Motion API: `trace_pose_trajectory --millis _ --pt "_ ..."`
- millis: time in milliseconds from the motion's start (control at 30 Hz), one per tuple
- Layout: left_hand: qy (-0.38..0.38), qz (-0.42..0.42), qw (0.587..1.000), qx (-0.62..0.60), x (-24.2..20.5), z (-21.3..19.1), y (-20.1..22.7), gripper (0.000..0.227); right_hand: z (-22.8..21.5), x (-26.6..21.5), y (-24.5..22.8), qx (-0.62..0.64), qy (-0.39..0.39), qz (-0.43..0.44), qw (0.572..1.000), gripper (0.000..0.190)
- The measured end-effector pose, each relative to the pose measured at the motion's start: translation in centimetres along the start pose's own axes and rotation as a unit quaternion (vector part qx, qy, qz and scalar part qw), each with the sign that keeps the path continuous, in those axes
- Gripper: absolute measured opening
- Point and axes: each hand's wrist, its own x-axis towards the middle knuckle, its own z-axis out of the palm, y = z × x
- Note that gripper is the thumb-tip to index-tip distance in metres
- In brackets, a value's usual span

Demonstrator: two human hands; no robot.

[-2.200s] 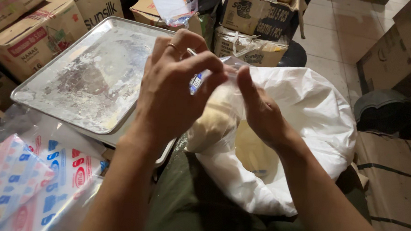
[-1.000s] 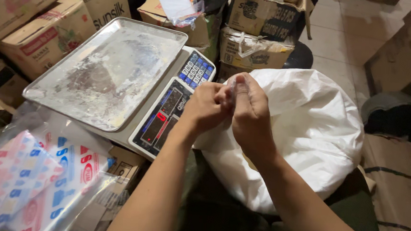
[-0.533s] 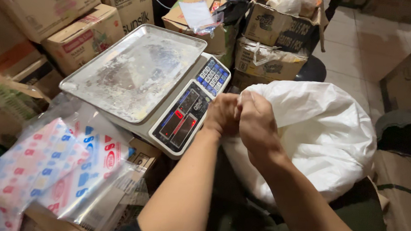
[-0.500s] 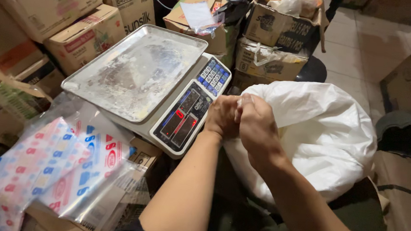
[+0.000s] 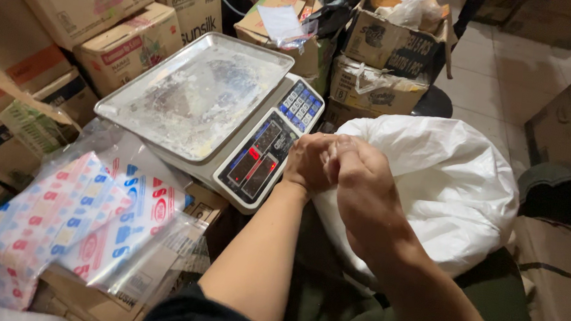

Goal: The person scoops a white powder from a large sack into small plastic bags, weighs each bag on a digital scale, and adjusts the contents to reach a target weight. They then tie the bags and set them aside.

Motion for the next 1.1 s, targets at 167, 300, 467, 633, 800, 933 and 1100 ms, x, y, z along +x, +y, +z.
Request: trace_pose_trajectory --millis 167,300,467,633,800,933,1100 --pt "-0.091 -0.036 0.995 0.001 3.2 -1.2 0.9 0.029 -1.3 4.3 -1.8 -0.064 -0.027 -0.088 0.994 0.033" --pt "-0.185 -0.143 0.932 -0.278 3.7 -2.0 3.2 0.028 -3.2 8.1 -3.6 -0.008 -0.036 0.007 0.999 0.03" --pt "-0.22 -0.144 0.906 -0.331 3.3 -3.9 2.8 0.021 -6.5 10.5 -3.0 0.025 -0.004 0.026 0.999 0.025" --pt "-0.204 -0.093 0.935 -0.274 1.8 -3.7 1.1 0.027 -8.2 12.2 -0.2 0.13 0.02 0.172 0.976 0.013" --pt "-0.159 -0.18 0.95 -0.201 2.0 -2.3 0.0 0.028 -7.4 12.3 -0.1 -0.101 0.067 -0.167 0.978 0.013" --pt "-0.134 -0.182 0.955 -0.19 2.6 -1.6 -0.4 0.028 -7.3 8.9 -0.8 -0.44 -0.061 -0.33 0.833 0.038" --pt "-0.14 -0.196 0.958 -0.157 2.9 -1.2 -0.5 0.03 -5.8 7.7 1.3 -0.636 -0.105 -0.428 0.633 0.044"
